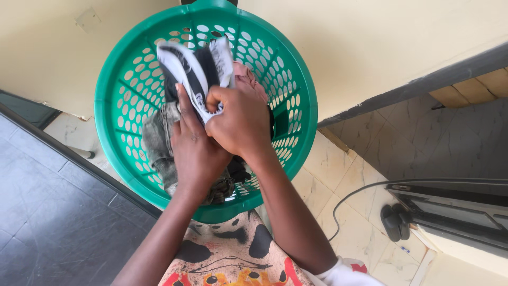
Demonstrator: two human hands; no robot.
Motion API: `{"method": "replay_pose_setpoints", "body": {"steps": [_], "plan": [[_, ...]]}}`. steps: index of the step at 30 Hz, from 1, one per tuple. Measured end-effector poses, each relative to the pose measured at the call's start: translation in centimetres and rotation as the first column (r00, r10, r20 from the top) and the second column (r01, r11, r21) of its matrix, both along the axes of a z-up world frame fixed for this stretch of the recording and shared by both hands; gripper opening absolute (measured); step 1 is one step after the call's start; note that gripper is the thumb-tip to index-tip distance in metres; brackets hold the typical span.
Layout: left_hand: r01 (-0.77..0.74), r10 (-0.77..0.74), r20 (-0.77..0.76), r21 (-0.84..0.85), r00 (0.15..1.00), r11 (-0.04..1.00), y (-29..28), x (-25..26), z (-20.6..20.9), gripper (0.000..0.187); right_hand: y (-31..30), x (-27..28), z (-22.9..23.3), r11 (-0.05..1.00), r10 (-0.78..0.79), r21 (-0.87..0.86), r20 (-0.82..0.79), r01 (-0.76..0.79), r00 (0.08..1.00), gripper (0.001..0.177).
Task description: The person takes clothing items out of a laundry basket, folds a pink top, a yellow top, and a pair of black pants on a table, and places each folded item into an open suitcase.
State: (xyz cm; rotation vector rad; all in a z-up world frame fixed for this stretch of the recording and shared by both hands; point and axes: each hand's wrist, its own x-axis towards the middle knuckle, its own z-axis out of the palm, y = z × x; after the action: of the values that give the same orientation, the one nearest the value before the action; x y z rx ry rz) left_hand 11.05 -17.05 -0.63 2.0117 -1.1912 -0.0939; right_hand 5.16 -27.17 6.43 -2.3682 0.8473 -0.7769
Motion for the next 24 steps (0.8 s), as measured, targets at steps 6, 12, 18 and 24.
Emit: {"method": "replay_pose_setpoints", "body": {"steps": [6, 12, 18, 24], "plan": [[-0.213, 0.074, -0.659, -0.134, 0.749, 0.968, -2.6, 0.1, 3.3, 0.065, 1.9, -0.8, 5.9, 0.933, 0.072, 0.337, 0.164, -0.124, 0.984, 0.018], [-0.513, -0.321, -0.851, -0.511, 0.416, 0.69, -5.0, 4.4, 3.1, 0.043, 4.7, -4.1, 1.7, 0.983, -0.012, -0.177, 0.215, 0.051, 0.977, 0.056], [-0.587, -0.816, -0.574, -0.682, 0.059, 0.437, -1.2, 6.3, 8.0, 0.043, 3.7, -7.1, -4.6, 0.996, 0.017, 0.082, 0.118, -0.027, 0.993, 0.11], [-0.654, -0.782, -0.584, -0.682, 0.218, 0.327, 5.3, 6.9, 6.1, 0.033, 4.0, -8.1, -6.3, 0.946, 0.152, 0.306, -0.134, -0.105, 0.979, 0.131]]}}
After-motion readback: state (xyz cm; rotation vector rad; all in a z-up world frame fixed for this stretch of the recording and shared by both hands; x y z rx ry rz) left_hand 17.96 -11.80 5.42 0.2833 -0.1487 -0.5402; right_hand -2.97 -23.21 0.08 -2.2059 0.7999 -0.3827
